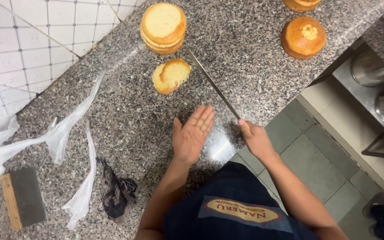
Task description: Slicing small round sponge cakes horizontally using a long serrated bread knife in a bakery kitchen.
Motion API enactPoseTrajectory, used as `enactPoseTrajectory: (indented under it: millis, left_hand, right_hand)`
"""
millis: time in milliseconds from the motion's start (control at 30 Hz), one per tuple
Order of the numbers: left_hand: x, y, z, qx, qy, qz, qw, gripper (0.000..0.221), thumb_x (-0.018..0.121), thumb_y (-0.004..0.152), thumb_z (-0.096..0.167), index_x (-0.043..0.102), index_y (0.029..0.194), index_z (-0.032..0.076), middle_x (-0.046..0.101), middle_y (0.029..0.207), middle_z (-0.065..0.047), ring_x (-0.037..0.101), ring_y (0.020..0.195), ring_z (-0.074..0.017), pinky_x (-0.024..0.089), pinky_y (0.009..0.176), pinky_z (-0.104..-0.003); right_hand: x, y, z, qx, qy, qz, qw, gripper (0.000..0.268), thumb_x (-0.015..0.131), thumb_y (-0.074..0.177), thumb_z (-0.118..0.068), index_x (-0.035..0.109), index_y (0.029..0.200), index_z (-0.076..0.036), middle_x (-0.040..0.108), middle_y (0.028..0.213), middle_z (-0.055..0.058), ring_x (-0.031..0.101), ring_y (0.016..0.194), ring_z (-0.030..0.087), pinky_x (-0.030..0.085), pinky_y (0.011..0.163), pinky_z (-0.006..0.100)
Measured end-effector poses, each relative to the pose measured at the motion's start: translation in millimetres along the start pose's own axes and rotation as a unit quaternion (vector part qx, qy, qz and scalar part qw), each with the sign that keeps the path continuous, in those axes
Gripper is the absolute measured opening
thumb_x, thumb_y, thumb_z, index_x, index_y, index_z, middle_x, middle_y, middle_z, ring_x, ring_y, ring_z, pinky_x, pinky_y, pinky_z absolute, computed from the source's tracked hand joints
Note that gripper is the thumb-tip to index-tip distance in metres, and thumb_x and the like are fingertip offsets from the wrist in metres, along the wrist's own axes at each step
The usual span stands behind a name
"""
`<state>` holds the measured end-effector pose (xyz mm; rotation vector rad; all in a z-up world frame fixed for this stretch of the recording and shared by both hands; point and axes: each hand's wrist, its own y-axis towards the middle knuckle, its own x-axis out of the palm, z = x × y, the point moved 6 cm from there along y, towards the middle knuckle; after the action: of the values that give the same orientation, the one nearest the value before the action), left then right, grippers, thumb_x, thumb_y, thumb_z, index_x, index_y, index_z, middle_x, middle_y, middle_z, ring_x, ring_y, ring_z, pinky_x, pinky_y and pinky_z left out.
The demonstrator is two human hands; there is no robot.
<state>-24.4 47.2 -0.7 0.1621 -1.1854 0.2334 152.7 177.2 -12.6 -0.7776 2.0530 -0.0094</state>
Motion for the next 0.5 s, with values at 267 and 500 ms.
enactPoseTrajectory:
  millis: [267,500]
  left_hand:
    - [4.1,9.2,-9.6,0.0,0.113,0.021,0.993,0.1,0.027,0.101,0.074,0.01,0.165,-0.001,0.02,0.17,-0.031,0.019,0.16,-0.0412,0.012,0.13,-0.048]
    - [-3.5,9.0,-8.3,0.015,0.022,0.037,0.999,0.1,0.027,0.098,0.076,0.014,0.165,0.002,0.017,0.171,-0.026,0.02,0.158,-0.0456,0.014,0.13,-0.052]
  right_hand:
    - [15.4,-16.4,-28.0,-0.041,0.125,-0.029,0.991,0.058,0.045,0.103,-0.053,0.067,0.085,-0.002,0.064,0.067,0.02,0.065,0.063,0.036,0.051,0.063,0.046]
    - [4.4,-19.9,-25.5,0.015,0.084,-0.009,0.996,0.055,0.042,0.106,-0.051,0.066,0.092,-0.003,0.065,0.074,0.023,0.065,0.071,0.042,0.051,0.068,0.048]
